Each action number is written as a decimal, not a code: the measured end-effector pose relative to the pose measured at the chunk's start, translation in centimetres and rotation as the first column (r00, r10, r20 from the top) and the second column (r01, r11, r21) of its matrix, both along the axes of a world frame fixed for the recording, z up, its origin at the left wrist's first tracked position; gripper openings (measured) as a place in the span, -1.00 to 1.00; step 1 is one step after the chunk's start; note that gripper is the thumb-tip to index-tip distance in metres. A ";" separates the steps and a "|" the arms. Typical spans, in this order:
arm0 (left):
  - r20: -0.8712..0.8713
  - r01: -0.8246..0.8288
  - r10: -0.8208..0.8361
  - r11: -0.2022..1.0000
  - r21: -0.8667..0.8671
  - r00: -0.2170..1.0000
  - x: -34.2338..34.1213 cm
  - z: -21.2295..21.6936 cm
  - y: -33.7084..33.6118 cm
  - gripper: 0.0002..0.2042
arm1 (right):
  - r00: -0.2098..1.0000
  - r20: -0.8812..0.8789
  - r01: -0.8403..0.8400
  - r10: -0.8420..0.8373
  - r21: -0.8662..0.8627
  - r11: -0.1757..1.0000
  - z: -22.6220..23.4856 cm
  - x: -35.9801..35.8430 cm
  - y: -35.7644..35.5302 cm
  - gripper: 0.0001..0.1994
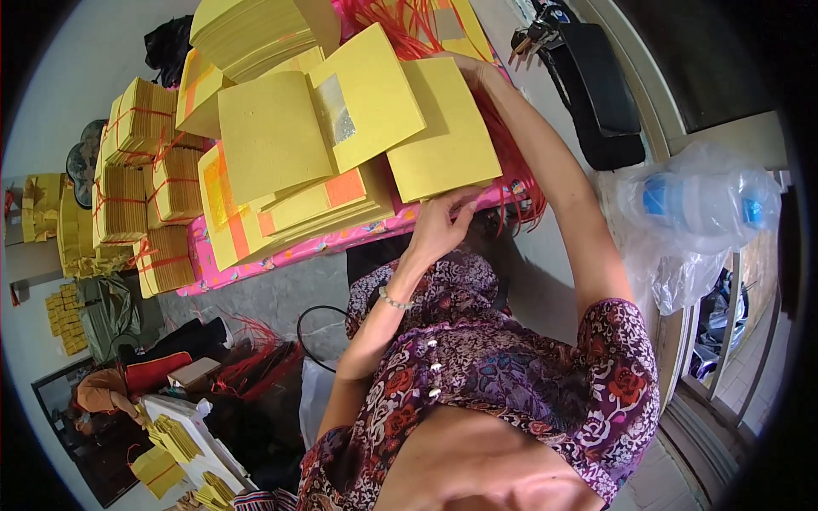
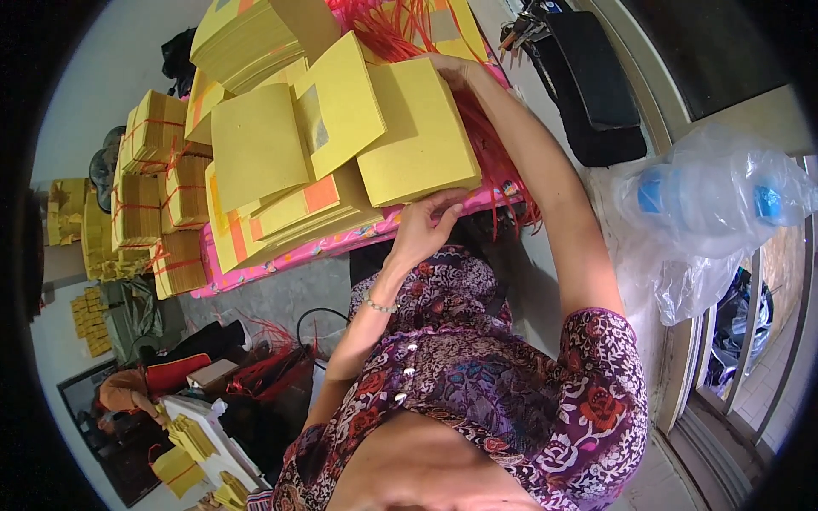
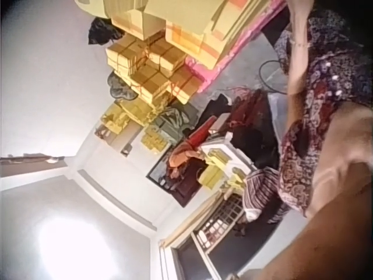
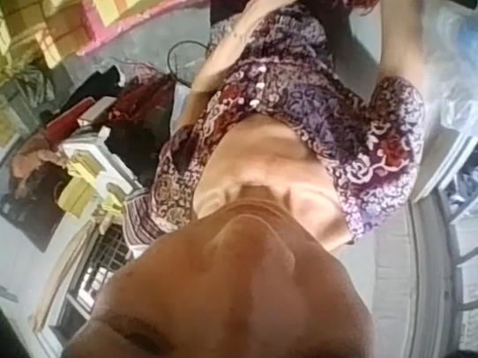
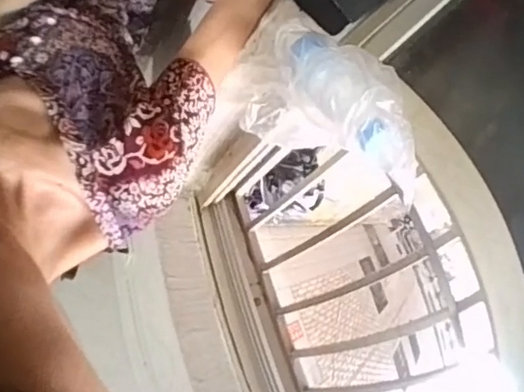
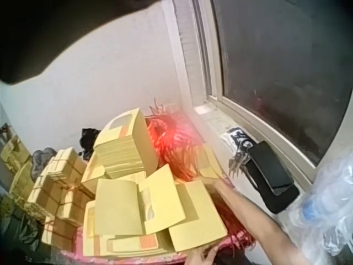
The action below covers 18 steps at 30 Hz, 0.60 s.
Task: Tying stacks of yellow paper with red plastic ribbons.
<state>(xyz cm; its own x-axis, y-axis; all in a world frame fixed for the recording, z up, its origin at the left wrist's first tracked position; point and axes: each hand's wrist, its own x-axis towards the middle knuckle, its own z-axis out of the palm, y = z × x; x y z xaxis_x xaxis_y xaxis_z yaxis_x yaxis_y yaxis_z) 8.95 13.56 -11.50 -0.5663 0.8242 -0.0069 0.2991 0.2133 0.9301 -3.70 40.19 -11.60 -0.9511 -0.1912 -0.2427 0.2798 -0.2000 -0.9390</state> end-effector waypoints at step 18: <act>-0.045 -0.034 0.033 0.999 -0.020 0.998 1.2 0.8 -2.0 -0.78 | 0.982 0.182 0.045 -0.058 0.078 0.996 -0.7 -0.4 -0.2 -0.52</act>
<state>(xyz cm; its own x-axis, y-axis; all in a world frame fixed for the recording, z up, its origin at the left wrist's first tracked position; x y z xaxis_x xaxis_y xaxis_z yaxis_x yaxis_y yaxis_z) 10.15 11.53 -10.65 -0.5937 0.8047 0.0023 0.3328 0.2429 0.9112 -4.14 40.02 -12.30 -0.8972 -0.1185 -0.4255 0.4398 -0.1510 -0.8853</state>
